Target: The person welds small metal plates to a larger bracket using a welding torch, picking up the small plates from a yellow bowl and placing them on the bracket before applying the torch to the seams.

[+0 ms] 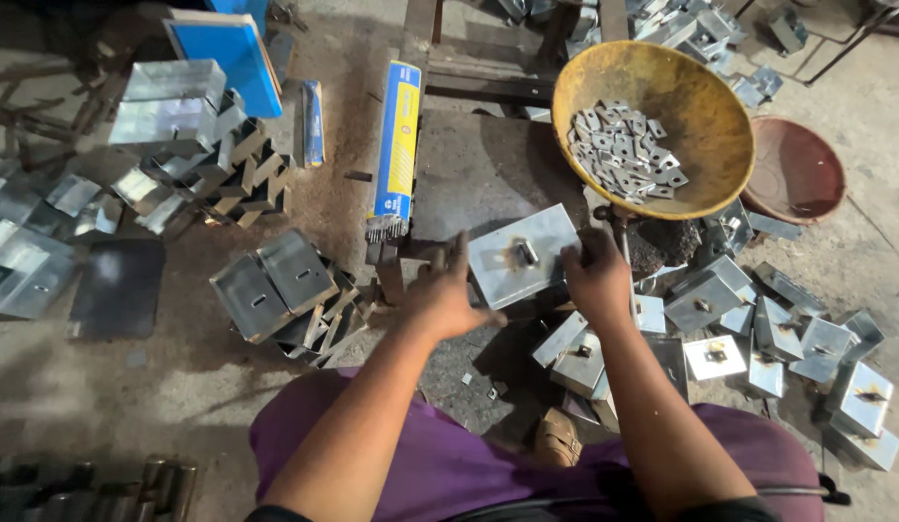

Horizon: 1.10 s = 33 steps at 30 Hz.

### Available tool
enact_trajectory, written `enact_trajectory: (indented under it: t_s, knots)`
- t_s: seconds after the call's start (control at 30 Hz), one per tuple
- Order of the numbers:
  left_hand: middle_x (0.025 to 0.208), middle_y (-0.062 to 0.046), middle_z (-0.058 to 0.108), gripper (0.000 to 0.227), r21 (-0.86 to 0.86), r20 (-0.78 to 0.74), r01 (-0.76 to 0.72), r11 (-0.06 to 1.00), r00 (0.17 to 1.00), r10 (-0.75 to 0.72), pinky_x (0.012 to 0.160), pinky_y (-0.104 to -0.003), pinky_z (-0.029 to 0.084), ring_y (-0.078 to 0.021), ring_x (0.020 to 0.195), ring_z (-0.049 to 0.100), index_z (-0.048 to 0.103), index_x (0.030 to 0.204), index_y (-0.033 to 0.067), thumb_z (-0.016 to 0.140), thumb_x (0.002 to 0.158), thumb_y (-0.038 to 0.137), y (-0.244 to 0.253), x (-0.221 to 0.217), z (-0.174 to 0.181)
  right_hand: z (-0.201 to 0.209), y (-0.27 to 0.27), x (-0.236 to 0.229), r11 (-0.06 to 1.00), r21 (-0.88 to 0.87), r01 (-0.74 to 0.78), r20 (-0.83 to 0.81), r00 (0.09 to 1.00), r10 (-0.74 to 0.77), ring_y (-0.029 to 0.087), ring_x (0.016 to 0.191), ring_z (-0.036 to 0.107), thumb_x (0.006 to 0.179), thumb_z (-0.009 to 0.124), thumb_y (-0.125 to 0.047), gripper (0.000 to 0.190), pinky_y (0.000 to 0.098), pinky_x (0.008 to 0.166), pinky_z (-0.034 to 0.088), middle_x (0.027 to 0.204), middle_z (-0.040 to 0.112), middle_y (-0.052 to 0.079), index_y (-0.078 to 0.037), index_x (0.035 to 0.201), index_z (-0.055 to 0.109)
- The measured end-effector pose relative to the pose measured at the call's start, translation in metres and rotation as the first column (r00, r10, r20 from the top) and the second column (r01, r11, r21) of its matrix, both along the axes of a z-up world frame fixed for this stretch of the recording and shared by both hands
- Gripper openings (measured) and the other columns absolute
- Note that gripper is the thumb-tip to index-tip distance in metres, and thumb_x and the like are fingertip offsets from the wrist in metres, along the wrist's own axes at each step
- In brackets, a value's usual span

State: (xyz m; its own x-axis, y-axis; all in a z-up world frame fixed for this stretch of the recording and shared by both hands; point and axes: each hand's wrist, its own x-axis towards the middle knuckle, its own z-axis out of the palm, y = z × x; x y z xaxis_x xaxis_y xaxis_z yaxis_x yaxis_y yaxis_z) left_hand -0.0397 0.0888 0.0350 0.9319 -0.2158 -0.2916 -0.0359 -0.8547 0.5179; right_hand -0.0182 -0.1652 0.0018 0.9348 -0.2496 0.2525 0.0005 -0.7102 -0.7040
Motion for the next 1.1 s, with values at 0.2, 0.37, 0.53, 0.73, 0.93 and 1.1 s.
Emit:
enact_trajectory:
  t_s: [0.2,0.37,0.53,0.73,0.93,1.1]
  knots:
    - [0.152,-0.031,0.031,0.147,0.020,0.302,0.105,0.994,0.947,-0.106,0.110,-0.064,0.027,-0.0495,0.139,0.033,-0.004,0.158,0.0232,0.099,0.056,0.049,-0.009,0.011,-0.011,0.006,-0.001,0.007,0.990,0.143,-0.010,0.056,0.998,0.002,0.018,0.090,0.074,0.086,0.074,-0.014,0.035,0.0315,0.080,0.056,0.102,0.076,0.014,-0.002,0.118,0.066]
    - [0.149,-0.031,0.039,0.143,-0.283,0.358,0.150,0.947,0.933,-0.041,0.116,-0.053,0.032,-0.0482,0.137,0.041,-0.005,0.163,0.0170,0.093,0.061,0.037,0.032,0.048,-0.019,0.009,0.012,0.014,0.975,0.206,-0.085,0.068,0.995,0.072,0.017,0.089,0.074,0.086,0.075,-0.012,0.030,0.0298,0.078,0.057,0.100,0.078,0.013,-0.001,0.114,0.067]
    - [0.154,-0.026,0.037,0.141,-0.172,0.279,0.205,0.963,0.948,-0.152,0.118,-0.050,0.028,-0.0455,0.139,0.039,0.000,0.162,0.0161,0.092,0.056,0.031,0.032,0.056,-0.022,0.010,0.008,0.013,0.981,0.189,-0.031,0.010,1.000,0.029,0.018,0.086,0.073,0.085,0.075,-0.008,0.029,0.0303,0.076,0.056,0.097,0.077,0.013,-0.001,0.112,0.069]
    - [0.161,-0.026,0.032,0.136,-0.237,0.398,0.260,0.936,0.905,-0.150,0.120,-0.048,0.027,-0.0444,0.145,0.034,0.007,0.162,0.0122,0.090,0.055,0.028,0.043,0.067,-0.026,-0.006,0.008,0.014,0.969,0.223,-0.108,0.087,0.992,0.091,0.016,0.089,0.074,0.086,0.074,-0.009,0.027,0.0301,0.078,0.057,0.098,0.077,0.011,-0.002,0.111,0.070]
    - [0.160,-0.021,0.029,0.135,-0.034,0.162,0.177,0.984,0.972,-0.169,0.121,-0.051,0.015,-0.0402,0.149,0.024,0.007,0.161,0.0187,0.092,0.057,0.030,0.033,0.068,-0.031,0.008,0.010,0.015,0.979,0.189,-0.071,-0.018,0.997,0.075,0.017,0.082,0.074,0.089,0.074,-0.013,0.026,0.0305,0.076,0.057,0.092,0.077,0.011,-0.003,0.112,0.072]
    - [0.162,-0.022,0.031,0.131,-0.162,0.339,0.216,0.963,0.929,-0.151,0.125,-0.051,0.020,-0.0385,0.151,0.027,0.008,0.163,0.0169,0.086,0.058,0.031,0.039,0.074,-0.037,0.010,0.008,0.016,0.979,0.195,-0.052,-0.063,0.996,0.065,0.014,0.082,0.074,0.086,0.075,-0.013,0.027,0.0301,0.076,0.057,0.091,0.077,0.010,-0.003,0.111,0.072]
